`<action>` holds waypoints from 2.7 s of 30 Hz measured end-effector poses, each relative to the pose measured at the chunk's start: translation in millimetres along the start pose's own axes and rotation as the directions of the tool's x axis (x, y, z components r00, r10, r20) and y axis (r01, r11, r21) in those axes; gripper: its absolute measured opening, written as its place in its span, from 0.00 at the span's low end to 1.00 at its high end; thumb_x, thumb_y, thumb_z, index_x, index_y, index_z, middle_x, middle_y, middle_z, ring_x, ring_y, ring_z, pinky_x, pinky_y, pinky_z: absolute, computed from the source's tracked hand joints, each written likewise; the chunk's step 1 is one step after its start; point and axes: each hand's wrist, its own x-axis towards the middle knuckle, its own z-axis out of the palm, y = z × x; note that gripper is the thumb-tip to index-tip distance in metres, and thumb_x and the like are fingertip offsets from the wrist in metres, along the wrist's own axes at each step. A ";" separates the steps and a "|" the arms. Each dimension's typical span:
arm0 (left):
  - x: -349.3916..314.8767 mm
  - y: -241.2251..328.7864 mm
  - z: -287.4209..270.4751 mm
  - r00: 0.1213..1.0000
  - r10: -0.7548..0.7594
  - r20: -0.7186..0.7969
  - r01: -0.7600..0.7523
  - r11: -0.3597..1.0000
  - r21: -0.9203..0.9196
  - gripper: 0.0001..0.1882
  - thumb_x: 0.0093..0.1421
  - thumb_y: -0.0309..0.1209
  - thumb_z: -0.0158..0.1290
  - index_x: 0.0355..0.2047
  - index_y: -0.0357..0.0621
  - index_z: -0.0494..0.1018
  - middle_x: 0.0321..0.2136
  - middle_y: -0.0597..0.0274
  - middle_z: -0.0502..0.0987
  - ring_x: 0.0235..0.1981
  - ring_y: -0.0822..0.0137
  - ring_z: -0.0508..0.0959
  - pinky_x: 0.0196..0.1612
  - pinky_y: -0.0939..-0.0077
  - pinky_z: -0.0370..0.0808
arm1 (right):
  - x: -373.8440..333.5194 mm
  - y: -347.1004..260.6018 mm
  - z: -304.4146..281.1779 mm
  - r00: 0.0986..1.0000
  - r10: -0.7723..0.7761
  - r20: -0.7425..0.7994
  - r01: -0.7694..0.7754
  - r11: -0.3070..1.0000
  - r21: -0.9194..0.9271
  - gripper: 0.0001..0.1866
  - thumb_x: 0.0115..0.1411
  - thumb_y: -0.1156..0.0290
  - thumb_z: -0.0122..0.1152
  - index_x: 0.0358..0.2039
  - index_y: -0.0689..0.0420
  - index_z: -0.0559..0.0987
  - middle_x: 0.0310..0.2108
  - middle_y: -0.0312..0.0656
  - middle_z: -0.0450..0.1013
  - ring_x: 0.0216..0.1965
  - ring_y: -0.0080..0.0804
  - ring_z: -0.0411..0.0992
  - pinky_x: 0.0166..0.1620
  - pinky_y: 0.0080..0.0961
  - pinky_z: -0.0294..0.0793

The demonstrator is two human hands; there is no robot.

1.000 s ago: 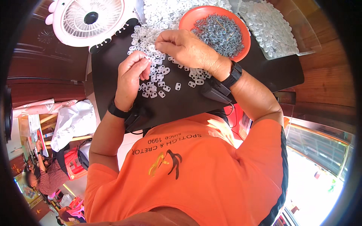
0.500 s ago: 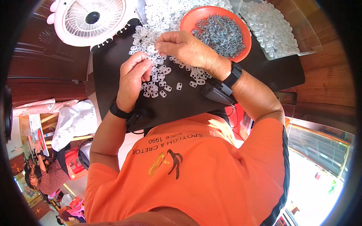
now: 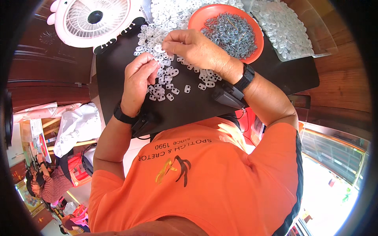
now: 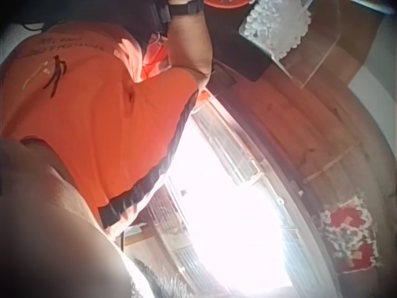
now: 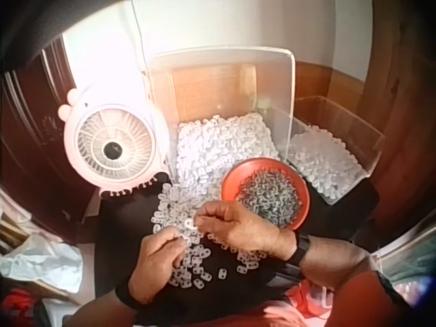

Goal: Manually assembling small metal screws into white plastic cable clips at a workstation.

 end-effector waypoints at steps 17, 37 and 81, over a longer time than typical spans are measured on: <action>-2.5 1.0 1.5 1.000 -0.009 0.009 0.009 0.999 -0.053 0.09 0.60 0.28 0.48 0.24 0.38 0.68 0.14 0.72 0.64 0.16 0.83 0.60 0.19 0.84 0.57 | -3.0 -7.3 2.6 0.979 0.189 0.079 -0.204 0.940 0.274 0.12 0.63 0.63 0.53 0.36 0.60 0.77 0.27 0.30 0.72 0.30 0.16 0.69 0.38 0.14 0.70; -1.3 -3.1 2.1 1.000 -0.013 0.008 0.013 0.999 -0.035 0.09 0.60 0.28 0.48 0.23 0.39 0.67 0.15 0.72 0.64 0.17 0.82 0.60 0.19 0.84 0.57 | -9.5 -13.4 10.4 1.000 -0.025 0.003 0.025 0.971 -0.236 0.09 0.63 0.69 0.54 0.35 0.63 0.75 0.22 0.29 0.68 0.26 0.13 0.62 0.29 0.15 0.63; -1.1 -9.7 7.0 1.000 -0.022 -0.016 0.019 0.980 -0.197 0.15 0.64 0.35 0.45 0.26 0.38 0.71 0.17 0.66 0.71 0.17 0.78 0.68 0.23 0.84 0.64 | -12.4 -9.0 25.1 0.856 -0.516 0.005 0.432 0.712 -0.554 0.11 0.52 0.70 0.63 0.34 0.60 0.75 0.28 0.44 0.74 0.32 0.45 0.74 0.36 0.35 0.73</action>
